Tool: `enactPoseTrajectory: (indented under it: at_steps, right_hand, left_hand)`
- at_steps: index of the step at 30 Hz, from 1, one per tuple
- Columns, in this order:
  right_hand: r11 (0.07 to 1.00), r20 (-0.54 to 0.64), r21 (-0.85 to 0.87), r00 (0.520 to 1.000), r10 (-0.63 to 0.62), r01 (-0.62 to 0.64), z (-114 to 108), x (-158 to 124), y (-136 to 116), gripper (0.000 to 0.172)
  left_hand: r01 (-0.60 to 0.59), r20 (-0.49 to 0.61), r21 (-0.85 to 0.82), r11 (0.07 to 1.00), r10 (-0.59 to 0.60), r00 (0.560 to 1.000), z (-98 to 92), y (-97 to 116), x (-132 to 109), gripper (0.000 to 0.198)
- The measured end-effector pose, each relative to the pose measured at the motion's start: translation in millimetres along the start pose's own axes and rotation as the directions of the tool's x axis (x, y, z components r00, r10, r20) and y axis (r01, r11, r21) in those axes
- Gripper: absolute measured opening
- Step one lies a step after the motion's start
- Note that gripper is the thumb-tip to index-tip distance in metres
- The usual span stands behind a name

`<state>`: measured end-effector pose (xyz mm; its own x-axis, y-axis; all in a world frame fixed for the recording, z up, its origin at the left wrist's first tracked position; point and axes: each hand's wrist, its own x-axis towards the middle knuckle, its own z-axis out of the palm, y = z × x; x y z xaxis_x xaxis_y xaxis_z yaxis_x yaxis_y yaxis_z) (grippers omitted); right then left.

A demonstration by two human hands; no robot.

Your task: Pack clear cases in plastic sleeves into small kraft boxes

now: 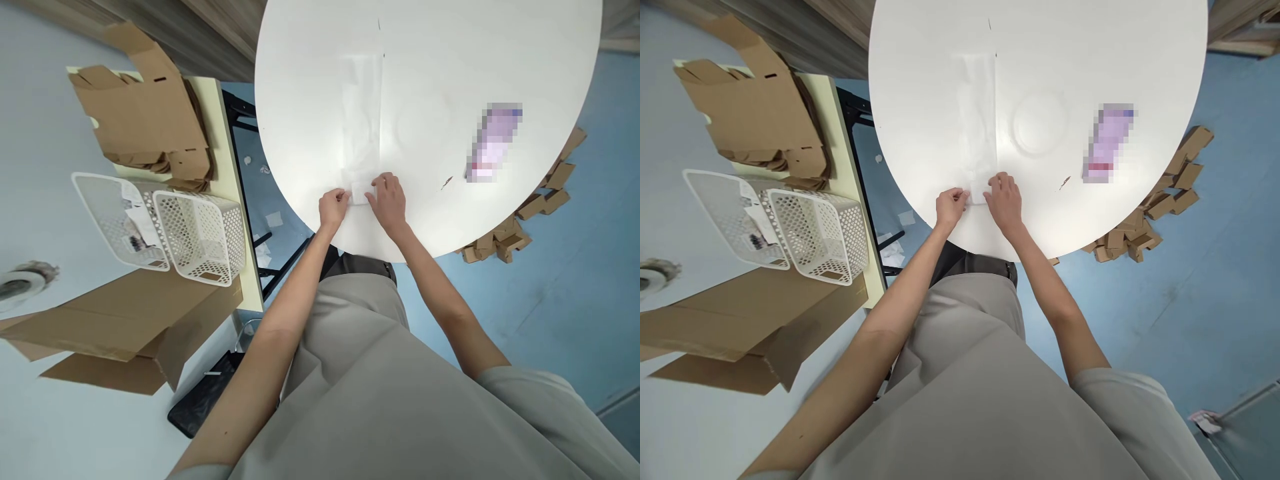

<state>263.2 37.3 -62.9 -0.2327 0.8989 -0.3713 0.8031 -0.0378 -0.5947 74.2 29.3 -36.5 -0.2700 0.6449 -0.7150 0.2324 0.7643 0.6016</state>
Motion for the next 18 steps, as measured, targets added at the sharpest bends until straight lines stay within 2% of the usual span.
enactPoseTrajectory:
  at_steps: [1, 3, 4, 6, 8, 9, 11, 14, 18]
  right_hand:
    - [0.997, 0.038, -0.013, 0.996, -0.081, 0.081, -4, 1, -2, 0.046]
    - [0.976, 0.128, -0.011, 0.968, -0.215, 0.219, -11, 2, -1, 0.047]
    - [0.964, 0.165, -0.005, 0.951, -0.26, 0.264, -14, 2, 2, 0.05]
    - [0.95, 0.21, 0.007, 0.928, -0.307, 0.313, -18, 2, 9, 0.059]
    - [0.947, 0.22, 0.015, 0.923, -0.315, 0.32, -19, 1, 16, 0.065]
    - [0.949, 0.219, 0.017, 0.924, -0.312, 0.316, -19, -1, 18, 0.065]
    - [0.948, 0.219, 0.018, 0.924, -0.313, 0.317, -20, -6, 21, 0.063]
    - [0.941, 0.216, 0.024, 0.917, -0.334, 0.337, -26, -13, 21, 0.067]
    - [0.957, 0.171, 0.061, 0.941, -0.29, 0.284, -35, -11, 19, 0.074]
  left_hand:
    - [-0.067, -0.046, 0.108, 0.992, 0.073, 0.996, 0.4, 0, -1, 0.012]
    - [-0.251, -0.054, 0.324, 0.912, 0.283, 0.958, -0.1, 1, -3, 0.034]
    - [-0.355, 0.006, 0.384, 0.852, 0.382, 0.924, -0.8, 1, -3, 0.044]
    - [-0.545, 0.212, 0.421, 0.725, 0.506, 0.836, -2.7, 2, 0, 0.054]
    - [-0.655, 0.404, 0.411, 0.635, 0.517, 0.755, -5.3, 2, 6, 0.062]
    - [-0.677, 0.462, 0.411, 0.61, 0.501, 0.732, -7.1, 1, 9, 0.065]
    - [-0.69, 0.518, 0.421, 0.588, 0.468, 0.716, -12.1, 0, 13, 0.071]
    - [-0.673, 0.533, 0.404, 0.62, 0.438, 0.724, -21.5, -1, 9, 0.074]
    - [-0.583, 0.472, 0.344, 0.736, 0.4, 0.785, -27.6, 5, 0, 0.066]
